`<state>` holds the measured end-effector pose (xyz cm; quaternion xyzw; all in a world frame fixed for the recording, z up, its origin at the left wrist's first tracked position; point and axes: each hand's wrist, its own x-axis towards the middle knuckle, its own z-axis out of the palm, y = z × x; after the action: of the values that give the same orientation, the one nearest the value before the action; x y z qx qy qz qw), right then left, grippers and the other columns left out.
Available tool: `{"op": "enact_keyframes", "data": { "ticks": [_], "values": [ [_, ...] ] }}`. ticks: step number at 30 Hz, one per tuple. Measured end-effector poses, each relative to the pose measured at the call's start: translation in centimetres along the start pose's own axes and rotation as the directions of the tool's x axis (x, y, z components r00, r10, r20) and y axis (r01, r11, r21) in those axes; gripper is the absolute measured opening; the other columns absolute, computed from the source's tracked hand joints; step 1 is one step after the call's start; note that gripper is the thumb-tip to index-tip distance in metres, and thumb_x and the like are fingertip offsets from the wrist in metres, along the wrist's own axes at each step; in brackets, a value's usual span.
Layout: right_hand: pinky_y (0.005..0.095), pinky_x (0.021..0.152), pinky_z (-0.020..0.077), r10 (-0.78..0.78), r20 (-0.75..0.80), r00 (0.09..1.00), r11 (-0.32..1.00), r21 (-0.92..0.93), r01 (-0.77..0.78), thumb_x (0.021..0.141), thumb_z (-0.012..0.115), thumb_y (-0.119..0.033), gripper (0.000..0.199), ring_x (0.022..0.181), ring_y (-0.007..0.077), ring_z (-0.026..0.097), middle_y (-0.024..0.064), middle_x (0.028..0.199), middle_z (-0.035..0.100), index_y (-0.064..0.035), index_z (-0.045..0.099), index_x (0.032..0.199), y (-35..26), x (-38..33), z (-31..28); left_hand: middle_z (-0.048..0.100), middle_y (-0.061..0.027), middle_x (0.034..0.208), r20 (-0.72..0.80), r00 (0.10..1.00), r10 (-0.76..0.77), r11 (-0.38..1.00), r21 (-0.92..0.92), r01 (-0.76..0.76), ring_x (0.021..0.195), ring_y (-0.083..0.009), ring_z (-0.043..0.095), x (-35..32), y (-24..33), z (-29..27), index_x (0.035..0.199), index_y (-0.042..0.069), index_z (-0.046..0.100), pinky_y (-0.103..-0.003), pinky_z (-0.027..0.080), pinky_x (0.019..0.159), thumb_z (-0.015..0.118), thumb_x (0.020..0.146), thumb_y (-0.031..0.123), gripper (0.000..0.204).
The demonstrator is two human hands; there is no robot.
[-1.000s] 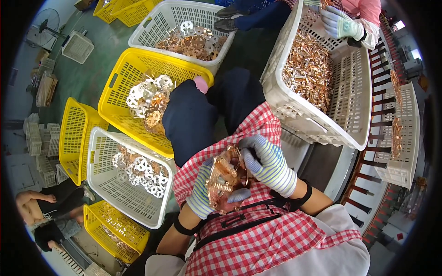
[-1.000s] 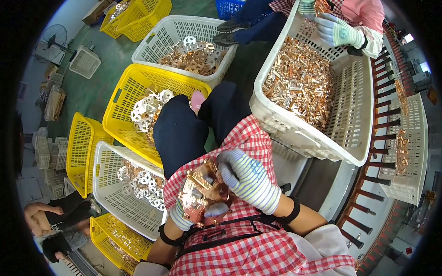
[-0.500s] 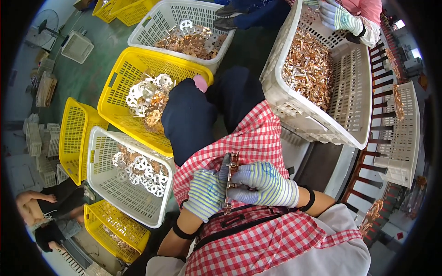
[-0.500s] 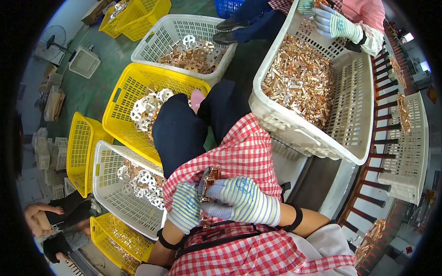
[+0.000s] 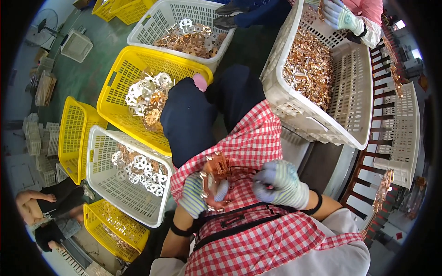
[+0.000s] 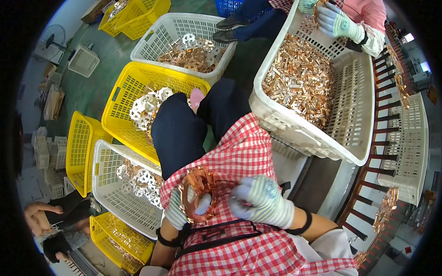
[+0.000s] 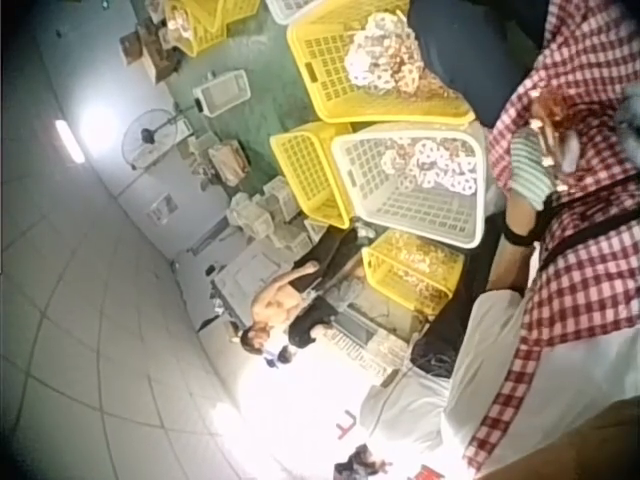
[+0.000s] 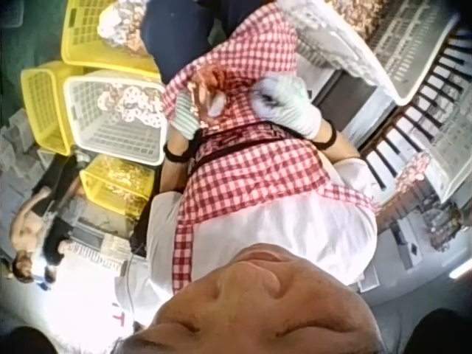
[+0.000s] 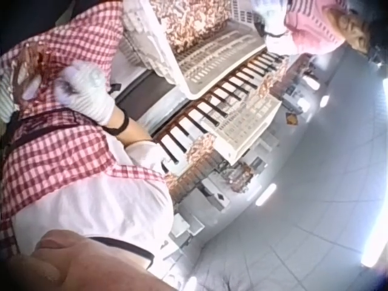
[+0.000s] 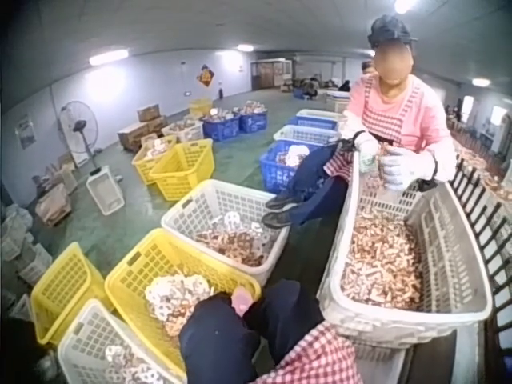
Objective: Manually sort and inspect copper-colored metal components into plastic bins.
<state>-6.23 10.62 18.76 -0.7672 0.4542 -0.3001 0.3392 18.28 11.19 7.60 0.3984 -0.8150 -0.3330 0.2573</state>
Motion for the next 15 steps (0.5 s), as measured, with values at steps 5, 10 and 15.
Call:
{"op": "enact_keyframes", "data": {
  "ticks": [5, 10, 15],
  "values": [
    [0.0307, 0.073, 0.048, 0.191, 0.071, 0.979, 0.879, 0.432, -0.203, 0.092, 0.046, -0.004, 0.008, 0.079, 0.0149, 0.058, 0.0083, 0.086, 0.06, -0.002, 0.054, 0.094, 1.1, 0.5, 0.1, 0.062, -0.01, 0.06, 0.16, 0.98, -0.121, 0.983, 0.157, 0.096, 0.052, -0.0269, 0.061, 2.0, 2.6, -1.5, 0.095, 0.008, 0.064, -0.04, 0.05, 0.051, 0.051, 0.086, 0.044, 0.04],
    [0.0304, 0.073, 0.0483, 0.345, 0.174, 0.922, 0.699, 0.608, -0.377, 0.097, 0.046, -0.014, 0.019, 0.082, 0.0171, 0.06, 0.0112, 0.09, 0.058, 0.0006, 0.05, 0.109, 1.3, 1.9, 2.5, 0.065, -0.01, 0.067, 0.167, 0.973, -0.16, 0.984, 0.101, 0.145, 0.057, -0.0273, 0.063, 2.1, 3.0, -1.6, 0.099, 0.008, 0.066, -0.039, 0.051, 0.054, 0.049, 0.088, 0.047, 0.044],
    [0.0331, 0.068, 0.0495, 0.351, 0.239, 0.905, 0.878, 0.251, -0.407, 0.093, 0.057, -0.026, 0.027, 0.072, 0.0174, 0.063, 0.0113, 0.079, 0.062, -0.0003, 0.058, 0.1, 0.8, 3.8, 3.5, 0.067, -0.0126, 0.071, 0.256, 0.956, -0.141, 0.966, 0.246, 0.076, 0.064, -0.0263, 0.066, 0.0, 0.6, 0.1, 0.107, 0.003, 0.063, -0.041, 0.051, 0.06, 0.046, 0.092, 0.045, 0.047]
  ]
}}
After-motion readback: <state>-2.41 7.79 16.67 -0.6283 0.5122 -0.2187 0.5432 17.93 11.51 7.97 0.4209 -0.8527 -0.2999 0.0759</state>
